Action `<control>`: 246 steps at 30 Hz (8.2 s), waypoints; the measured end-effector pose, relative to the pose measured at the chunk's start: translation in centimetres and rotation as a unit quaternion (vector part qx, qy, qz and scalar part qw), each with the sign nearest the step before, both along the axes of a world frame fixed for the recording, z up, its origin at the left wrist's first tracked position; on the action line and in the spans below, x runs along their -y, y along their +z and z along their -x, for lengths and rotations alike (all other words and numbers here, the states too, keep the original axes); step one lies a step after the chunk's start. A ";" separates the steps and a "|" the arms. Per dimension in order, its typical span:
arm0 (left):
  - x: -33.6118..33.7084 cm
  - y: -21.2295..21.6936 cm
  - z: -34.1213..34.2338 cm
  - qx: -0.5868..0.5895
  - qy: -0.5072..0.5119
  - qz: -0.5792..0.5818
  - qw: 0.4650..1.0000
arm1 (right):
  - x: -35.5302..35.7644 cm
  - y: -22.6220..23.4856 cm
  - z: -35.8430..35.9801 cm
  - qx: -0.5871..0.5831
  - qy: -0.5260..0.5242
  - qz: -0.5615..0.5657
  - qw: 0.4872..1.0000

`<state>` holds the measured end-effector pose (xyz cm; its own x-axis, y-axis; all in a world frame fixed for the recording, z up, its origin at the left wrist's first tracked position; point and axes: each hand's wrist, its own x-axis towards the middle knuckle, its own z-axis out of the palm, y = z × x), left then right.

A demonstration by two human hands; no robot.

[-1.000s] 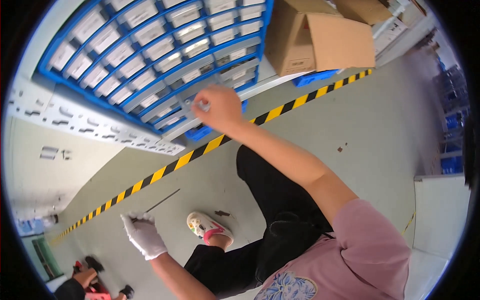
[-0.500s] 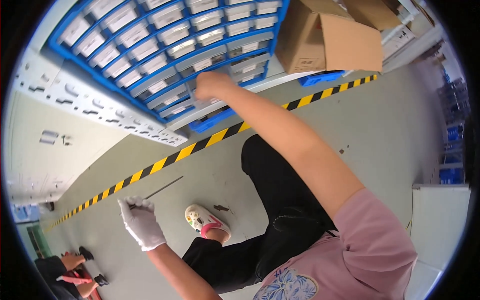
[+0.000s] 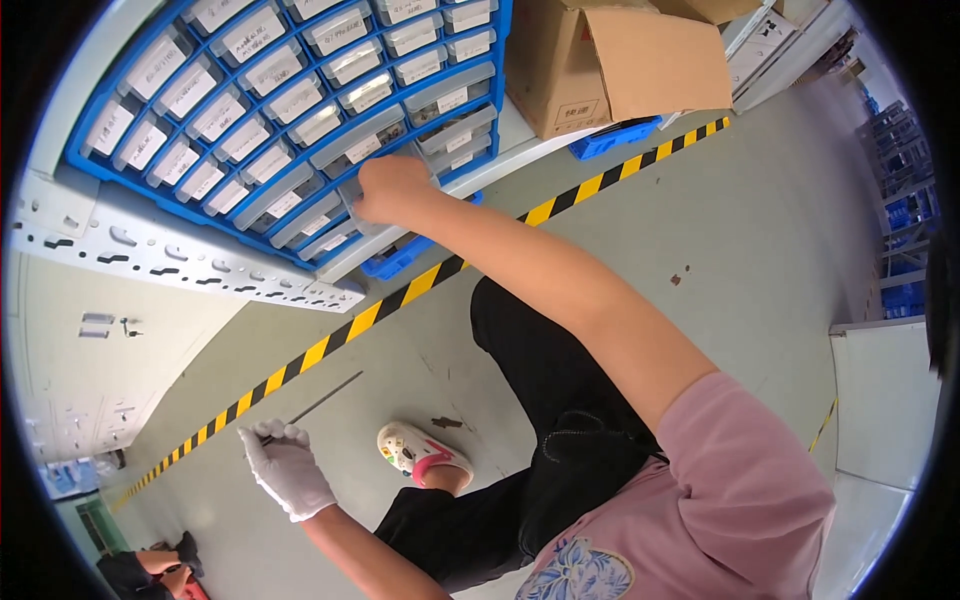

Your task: Inspecting metal rods using a digital caliper and checking inventory in storage bins.

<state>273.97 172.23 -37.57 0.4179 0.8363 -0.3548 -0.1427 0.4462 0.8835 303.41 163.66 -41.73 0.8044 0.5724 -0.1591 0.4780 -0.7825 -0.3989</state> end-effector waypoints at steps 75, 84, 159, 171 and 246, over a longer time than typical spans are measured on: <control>0.5 -0.4 -0.7 -0.034 0.000 -0.004 0.999 | 6.3 -4.1 3.3 -0.582 -0.232 -0.445 0.640; 0.2 -0.2 -0.5 -0.014 0.002 -0.011 1.000 | 8.2 0.2 3.2 -0.292 -0.057 -0.440 0.847; -0.7 0.0 0.9 -0.013 0.007 -0.008 1.000 | -2.5 -5.4 8.2 -0.416 -0.246 -0.580 0.655; -0.8 0.2 0.7 -0.005 0.021 -0.006 1.000 | -2.5 -5.9 9.2 -0.458 -0.186 -0.541 0.681; 0.8 0.5 0.7 -0.032 0.008 -0.005 0.999 | 2.4 -12.1 1.8 -0.389 -0.275 -0.587 0.654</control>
<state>273.28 171.42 -37.12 0.3820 0.8462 -0.3715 -0.0926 0.4350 0.8957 301.65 161.25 -53.84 0.8777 0.3243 -0.3527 -0.4517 0.3141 -0.8351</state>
